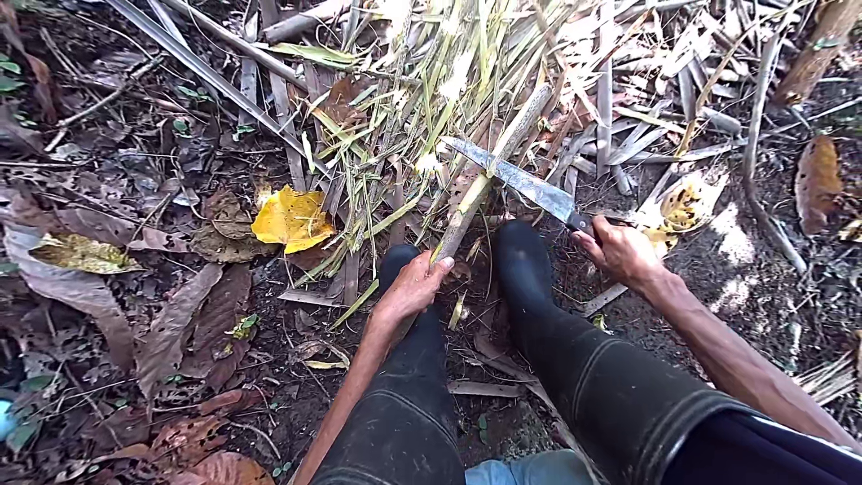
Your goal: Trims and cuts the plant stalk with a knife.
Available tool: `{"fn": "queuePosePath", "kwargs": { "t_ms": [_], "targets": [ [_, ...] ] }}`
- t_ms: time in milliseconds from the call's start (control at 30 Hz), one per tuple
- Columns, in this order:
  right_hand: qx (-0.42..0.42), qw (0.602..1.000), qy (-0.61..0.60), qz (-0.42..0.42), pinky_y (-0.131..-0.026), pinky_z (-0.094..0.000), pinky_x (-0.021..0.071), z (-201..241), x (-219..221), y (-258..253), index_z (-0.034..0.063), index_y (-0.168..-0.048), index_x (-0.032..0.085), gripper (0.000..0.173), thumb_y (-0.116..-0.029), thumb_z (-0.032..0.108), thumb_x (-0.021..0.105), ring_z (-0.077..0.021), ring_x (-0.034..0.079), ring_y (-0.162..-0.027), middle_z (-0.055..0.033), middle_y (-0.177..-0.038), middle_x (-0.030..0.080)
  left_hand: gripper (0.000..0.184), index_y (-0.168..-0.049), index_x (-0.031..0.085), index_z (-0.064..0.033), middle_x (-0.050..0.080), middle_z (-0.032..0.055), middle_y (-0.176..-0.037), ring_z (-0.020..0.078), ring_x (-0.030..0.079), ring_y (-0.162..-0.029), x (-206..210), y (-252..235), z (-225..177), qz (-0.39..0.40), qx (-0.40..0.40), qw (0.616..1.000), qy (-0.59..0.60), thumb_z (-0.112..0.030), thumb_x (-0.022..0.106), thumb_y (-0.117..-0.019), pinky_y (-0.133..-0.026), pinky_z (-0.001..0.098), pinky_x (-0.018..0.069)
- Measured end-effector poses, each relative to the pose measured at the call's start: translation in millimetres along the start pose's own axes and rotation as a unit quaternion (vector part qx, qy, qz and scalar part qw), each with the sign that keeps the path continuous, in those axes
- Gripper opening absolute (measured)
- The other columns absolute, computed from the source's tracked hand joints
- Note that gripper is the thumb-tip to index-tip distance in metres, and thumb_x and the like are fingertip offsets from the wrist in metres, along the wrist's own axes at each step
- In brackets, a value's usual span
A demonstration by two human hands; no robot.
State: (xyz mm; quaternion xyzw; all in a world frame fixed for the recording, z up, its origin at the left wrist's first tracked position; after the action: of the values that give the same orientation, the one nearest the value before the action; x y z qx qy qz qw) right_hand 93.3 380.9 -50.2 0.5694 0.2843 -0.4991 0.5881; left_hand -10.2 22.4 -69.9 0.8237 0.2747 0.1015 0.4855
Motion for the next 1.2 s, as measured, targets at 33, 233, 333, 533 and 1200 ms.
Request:
{"fn": "queuePosePath", "kwargs": {
  "t_ms": [33,233,333,533,1200],
  "targets": [
    [-0.010,1.000,0.005,0.000,-0.049,-0.0574,0.0500,6.5,-1.8,4.5,0.0016,-0.100,0.061,0.055,-0.1052,0.054,0.043,-0.0395,0.064,-0.057,-0.0156,-0.064,0.059,0.039,-0.124,0.054,-0.0095,0.053,0.0055,-0.070,0.0153,0.054,-0.051,-0.4,0.0,0.2,0.004,0.001,1.000,0.000,-0.045,0.044,-0.1093,-0.050,0.0303,0.0521],
    [0.012,1.000,0.003,0.006,-0.053,-0.0612,0.0511,-19.8,4.8,-8.0,0.0024,-0.107,0.062,0.059,-0.1044,0.058,0.043,-0.0419,0.067,-0.064,-0.0190,-0.072,0.064,0.040,-0.125,0.055,-0.0089,0.053,0.0044,-0.071,0.0143,0.054,-0.051,0.2,0.8,0.0,-0.001,0.002,1.000,-0.003,-0.044,0.044,-0.1093,-0.051,0.0298,0.0516],
    [0.048,0.999,-0.004,-0.008,-0.053,-0.0605,0.0511,-26.0,3.4,-10.7,0.0058,-0.112,0.061,0.059,-0.1052,0.060,0.038,-0.0405,0.065,-0.061,-0.0172,-0.069,0.062,0.040,-0.118,0.054,-0.0082,0.053,0.0037,-0.070,0.0143,0.054,-0.051,-0.8,-0.5,1.5,0.000,0.005,1.000,-0.012,-0.046,0.044,-0.1092,-0.051,0.0304,0.0516],
    [0.005,1.000,0.024,0.018,-0.055,-0.0606,0.0530,-12.6,-0.6,-8.7,0.0008,-0.104,0.064,0.054,-0.1030,0.053,0.052,-0.0422,0.068,-0.066,-0.0197,-0.076,0.065,0.040,-0.118,0.053,-0.0074,0.052,0.0034,-0.070,0.0133,0.053,-0.050,-1.2,0.1,3.7,-0.001,0.006,1.000,-0.013,-0.045,0.044,-0.1092,-0.050,0.0292,0.0510],
    [0.072,0.997,-0.029,-0.024,-0.057,-0.0646,0.0513,-47.4,-17.3,-4.2,0.0035,-0.116,0.061,0.062,-0.1058,0.059,0.036,-0.0439,0.067,-0.068,-0.0204,-0.076,0.064,0.042,-0.125,0.054,-0.0088,0.055,0.0045,-0.076,0.0157,0.056,-0.056,-4.0,2.2,5.1,-0.042,0.023,0.998,-0.051,-0.046,0.046,-0.1083,-0.056,0.0349,0.0537]
  ]
}}
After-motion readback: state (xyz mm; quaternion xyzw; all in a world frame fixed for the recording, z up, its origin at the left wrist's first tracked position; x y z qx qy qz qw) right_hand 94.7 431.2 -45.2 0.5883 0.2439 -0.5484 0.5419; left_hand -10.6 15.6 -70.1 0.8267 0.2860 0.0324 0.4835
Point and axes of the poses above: each hand's wrist, its own y-axis away from the middle knuckle, its own x-axis out of the palm, z = x × y, the point moved 4 cm from there along -y, towards the middle knuckle
